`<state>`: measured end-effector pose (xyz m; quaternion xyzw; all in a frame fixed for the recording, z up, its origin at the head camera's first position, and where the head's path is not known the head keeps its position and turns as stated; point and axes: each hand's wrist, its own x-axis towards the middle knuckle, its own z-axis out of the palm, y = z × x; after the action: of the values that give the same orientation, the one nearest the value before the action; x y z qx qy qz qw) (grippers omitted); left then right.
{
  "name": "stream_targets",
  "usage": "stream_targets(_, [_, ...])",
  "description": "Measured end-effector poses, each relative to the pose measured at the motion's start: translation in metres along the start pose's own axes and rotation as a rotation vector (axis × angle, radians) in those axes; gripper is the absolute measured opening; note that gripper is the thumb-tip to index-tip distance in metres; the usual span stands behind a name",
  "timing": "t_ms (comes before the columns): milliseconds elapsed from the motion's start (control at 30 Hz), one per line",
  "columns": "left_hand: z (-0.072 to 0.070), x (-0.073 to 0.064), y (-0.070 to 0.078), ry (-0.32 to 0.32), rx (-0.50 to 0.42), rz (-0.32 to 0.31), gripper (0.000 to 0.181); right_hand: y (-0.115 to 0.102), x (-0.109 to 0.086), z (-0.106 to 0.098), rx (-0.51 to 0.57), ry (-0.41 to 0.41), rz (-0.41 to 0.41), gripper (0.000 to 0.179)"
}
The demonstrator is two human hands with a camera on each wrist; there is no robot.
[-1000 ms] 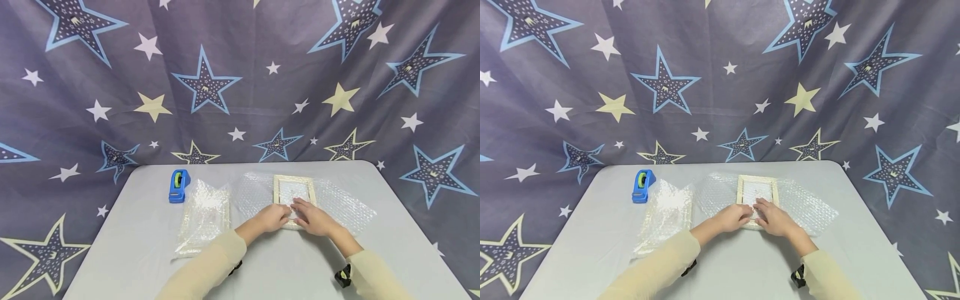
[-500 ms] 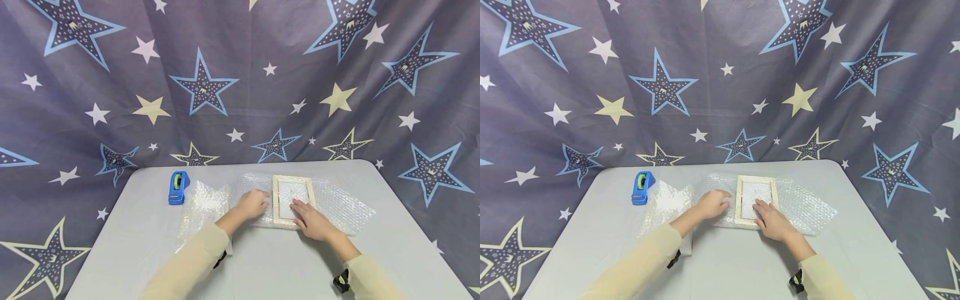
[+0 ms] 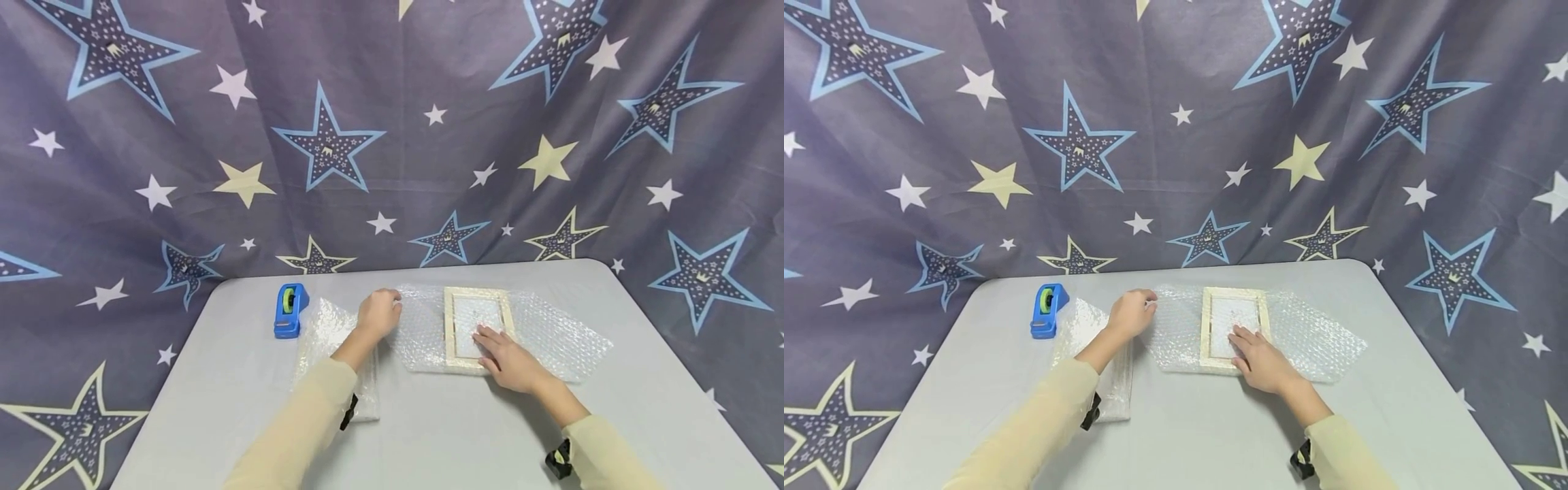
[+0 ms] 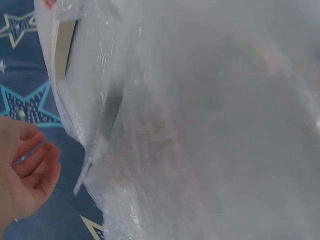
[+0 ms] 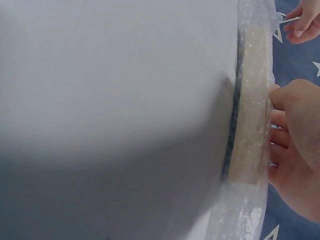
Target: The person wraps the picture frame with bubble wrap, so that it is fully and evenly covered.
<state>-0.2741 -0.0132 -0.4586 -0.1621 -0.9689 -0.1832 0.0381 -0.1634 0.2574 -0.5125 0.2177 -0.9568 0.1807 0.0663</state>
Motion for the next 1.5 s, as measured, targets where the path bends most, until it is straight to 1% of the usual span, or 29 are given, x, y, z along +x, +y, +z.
stream_targets(33, [0.000, 0.001, -0.003, 0.021, 0.004, -0.012, 0.022, 0.000, 0.000, 0.000, 0.001, -0.001, 0.000, 0.048])
stream_targets(67, [-0.007, -0.001, -0.001, 0.015, -0.007, -0.047, 0.022, 0.000, 0.000, 0.001, 0.002, -0.002, 0.001, 0.048])
stream_targets(167, [-0.008, 0.001, -0.008, 0.082, -0.007, -0.086, 0.022, 0.001, 0.000, 0.001, -0.004, 0.006, -0.003, 0.047])
stream_targets(233, [-0.008, 0.002, -0.012, 0.112, -0.009, -0.116, 0.023, 0.001, 0.000, 0.001, -0.008, 0.013, -0.007, 0.047])
stream_targets(300, [-0.009, 0.003, -0.017, 0.127, -0.013, -0.150, 0.025, 0.001, 0.000, 0.001, -0.013, 0.020, -0.010, 0.046])
stream_targets(433, [-0.010, 0.006, -0.026, 0.113, -0.028, -0.217, 0.029, 0.001, 0.000, 0.000, -0.010, 0.020, -0.012, 0.046])
stream_targets(600, [-0.010, 0.008, -0.035, 0.064, -0.062, -0.275, 0.028, 0.000, 0.000, 0.000, -0.003, 0.011, -0.012, 0.046])
stream_targets(667, [-0.010, 0.009, -0.036, 0.048, -0.083, -0.290, 0.027, 0.000, 0.000, -0.001, -0.005, 0.014, -0.018, 0.046])
stream_targets(733, [-0.010, 0.009, -0.037, 0.048, -0.104, -0.299, 0.026, 0.000, 0.001, -0.001, -0.006, 0.014, -0.021, 0.047])
stream_targets(867, [-0.007, 0.009, -0.036, 0.081, -0.135, -0.298, 0.026, 0.001, 0.001, -0.002, -0.006, 0.025, -0.030, 0.047])
stream_targets(1000, [-0.007, 0.010, -0.033, 0.102, -0.178, -0.317, 0.025, 0.001, 0.001, -0.003, -0.007, 0.026, -0.027, 0.046])
stream_targets(1133, [-0.006, 0.010, -0.030, 0.091, -0.222, -0.356, 0.025, 0.001, 0.001, -0.003, -0.011, 0.032, -0.024, 0.046])
stream_targets(1267, [-0.004, 0.009, -0.028, 0.084, -0.220, -0.402, 0.020, 0.000, 0.001, -0.002, -0.008, 0.037, -0.027, 0.046])
stream_targets(1367, [-0.003, 0.009, -0.026, 0.108, -0.217, -0.420, 0.017, -0.002, 0.001, -0.003, -0.004, 0.029, -0.026, 0.046])
stream_targets(1500, [-0.007, 0.010, -0.022, 0.166, -0.232, -0.402, 0.016, -0.002, 0.001, -0.004, -0.007, 0.025, -0.019, 0.045])
